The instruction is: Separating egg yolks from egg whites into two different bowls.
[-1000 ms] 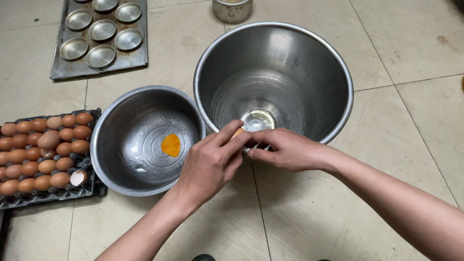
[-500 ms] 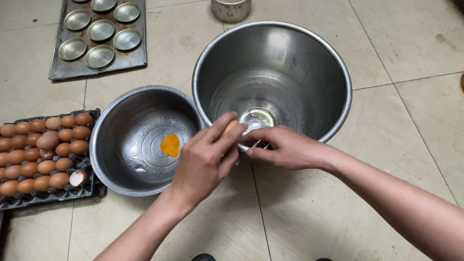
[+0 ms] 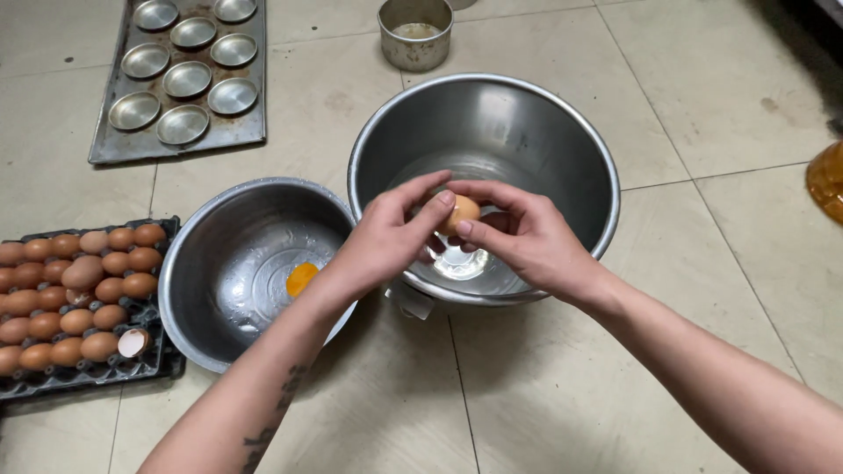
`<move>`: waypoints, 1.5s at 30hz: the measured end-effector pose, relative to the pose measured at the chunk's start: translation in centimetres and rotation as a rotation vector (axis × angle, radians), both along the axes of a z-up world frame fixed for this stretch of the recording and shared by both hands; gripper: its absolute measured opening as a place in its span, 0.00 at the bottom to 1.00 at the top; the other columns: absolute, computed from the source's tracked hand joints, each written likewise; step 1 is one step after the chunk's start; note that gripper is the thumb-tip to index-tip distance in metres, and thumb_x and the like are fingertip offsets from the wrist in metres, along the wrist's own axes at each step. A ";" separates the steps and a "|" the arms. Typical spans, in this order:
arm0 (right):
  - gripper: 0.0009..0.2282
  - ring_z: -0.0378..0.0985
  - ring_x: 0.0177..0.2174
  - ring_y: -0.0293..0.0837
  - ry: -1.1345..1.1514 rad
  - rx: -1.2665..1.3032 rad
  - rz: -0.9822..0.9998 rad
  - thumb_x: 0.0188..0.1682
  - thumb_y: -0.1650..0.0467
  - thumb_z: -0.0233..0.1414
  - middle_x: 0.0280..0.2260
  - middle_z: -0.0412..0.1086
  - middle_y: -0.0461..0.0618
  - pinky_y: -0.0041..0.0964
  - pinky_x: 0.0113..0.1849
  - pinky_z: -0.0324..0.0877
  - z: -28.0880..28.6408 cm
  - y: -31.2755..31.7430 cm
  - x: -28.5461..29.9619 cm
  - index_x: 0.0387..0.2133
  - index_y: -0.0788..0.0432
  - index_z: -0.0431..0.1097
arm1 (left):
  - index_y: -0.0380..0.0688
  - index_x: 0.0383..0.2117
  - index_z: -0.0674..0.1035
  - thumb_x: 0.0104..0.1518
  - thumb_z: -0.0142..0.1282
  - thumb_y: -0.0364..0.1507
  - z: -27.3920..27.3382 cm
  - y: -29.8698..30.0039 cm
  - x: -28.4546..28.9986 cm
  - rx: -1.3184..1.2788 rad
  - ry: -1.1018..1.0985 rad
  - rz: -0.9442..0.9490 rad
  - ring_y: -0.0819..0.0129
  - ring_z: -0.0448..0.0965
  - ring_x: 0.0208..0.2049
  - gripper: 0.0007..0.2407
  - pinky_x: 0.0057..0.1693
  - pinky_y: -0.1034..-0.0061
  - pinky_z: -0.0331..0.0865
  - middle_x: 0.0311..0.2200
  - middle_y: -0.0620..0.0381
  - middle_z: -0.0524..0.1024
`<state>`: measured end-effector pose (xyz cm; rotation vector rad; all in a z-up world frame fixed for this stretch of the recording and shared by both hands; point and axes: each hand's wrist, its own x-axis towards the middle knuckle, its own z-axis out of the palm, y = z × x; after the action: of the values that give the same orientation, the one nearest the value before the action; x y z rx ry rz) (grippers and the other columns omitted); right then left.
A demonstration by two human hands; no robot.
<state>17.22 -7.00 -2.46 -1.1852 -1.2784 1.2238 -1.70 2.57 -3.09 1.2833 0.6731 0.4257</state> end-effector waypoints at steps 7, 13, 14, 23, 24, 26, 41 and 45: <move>0.18 0.81 0.35 0.33 -0.369 0.050 -0.146 0.48 0.70 0.60 0.41 0.79 0.47 0.29 0.38 0.78 2.6 0.7 0.7 0.53 0.59 0.72 | 0.42 0.52 0.80 0.55 0.60 0.34 3.9 -0.1 0.7 0.706 0.183 0.116 0.73 0.86 0.29 0.19 0.38 0.76 0.78 0.33 0.53 0.86; 0.18 0.79 0.31 0.34 -0.622 0.025 -0.181 0.43 0.69 0.64 0.35 0.81 0.47 0.31 0.34 0.76 4.2 2.7 1.7 0.49 0.55 0.76 | 0.47 0.49 0.83 0.51 0.62 0.33 3.5 2.9 2.3 0.716 0.299 -0.018 0.70 0.86 0.30 0.18 0.41 0.73 0.78 0.31 0.49 0.86; 0.18 0.79 0.31 0.38 -0.678 -0.005 -0.208 0.44 0.69 0.64 0.35 0.80 0.49 0.33 0.35 0.75 4.7 2.8 1.4 0.49 0.53 0.77 | 0.46 0.48 0.83 0.50 0.63 0.33 3.0 3.5 2.7 0.711 0.279 0.007 0.70 0.87 0.32 0.18 0.42 0.73 0.78 0.32 0.50 0.86; 0.17 0.84 0.41 0.40 -0.399 -0.063 -0.220 0.44 0.71 0.61 0.47 0.76 0.50 0.33 0.41 0.78 -0.1 4.5 3.1 0.50 0.57 0.75 | 0.49 0.45 0.85 0.47 0.66 0.35 1.7 3.5 4.0 0.667 0.345 0.088 0.65 0.88 0.36 0.17 0.45 0.72 0.79 0.34 0.48 0.86; 0.17 0.84 0.41 0.39 -0.370 -0.049 -0.215 0.45 0.72 0.61 0.47 0.77 0.50 0.33 0.41 0.79 -0.6 4.5 3.2 0.49 0.58 0.75 | 0.50 0.45 0.85 0.47 0.66 0.35 1.7 3.1 4.2 0.664 0.399 0.110 0.64 0.88 0.37 0.17 0.46 0.71 0.78 0.33 0.48 0.85; 0.17 0.84 0.40 0.40 -0.358 -0.056 -0.218 0.45 0.73 0.60 0.46 0.78 0.50 0.33 0.41 0.79 -1.0 4.6 3.0 0.49 0.59 0.75 | 0.51 0.44 0.85 0.46 0.66 0.36 1.4 3.0 4.1 0.652 0.394 0.128 0.63 0.88 0.36 0.17 0.46 0.71 0.79 0.33 0.48 0.86; 0.19 0.83 0.42 0.40 -0.189 -0.143 -0.190 0.47 0.72 0.60 0.45 0.79 0.51 0.32 0.43 0.78 -3.2 4.3 4.0 0.53 0.61 0.72 | 0.48 0.46 0.84 0.46 0.68 0.37 -1.6 4.2 4.4 0.619 0.421 0.101 0.63 0.88 0.38 0.19 0.47 0.71 0.79 0.35 0.47 0.85; 0.21 0.83 0.41 0.40 -0.168 -0.153 -0.176 0.46 0.69 0.61 0.44 0.79 0.53 0.33 0.43 0.78 -3.3 4.3 4.4 0.54 0.62 0.72 | 0.42 0.48 0.83 0.47 0.69 0.40 -2.1 5.0 3.6 0.487 0.235 0.009 0.69 0.88 0.39 0.22 0.46 0.75 0.79 0.38 0.49 0.87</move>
<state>21.60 -2.70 -5.76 -1.5060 -1.1889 1.1267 1.88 7.55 -5.21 1.8121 0.8012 0.4667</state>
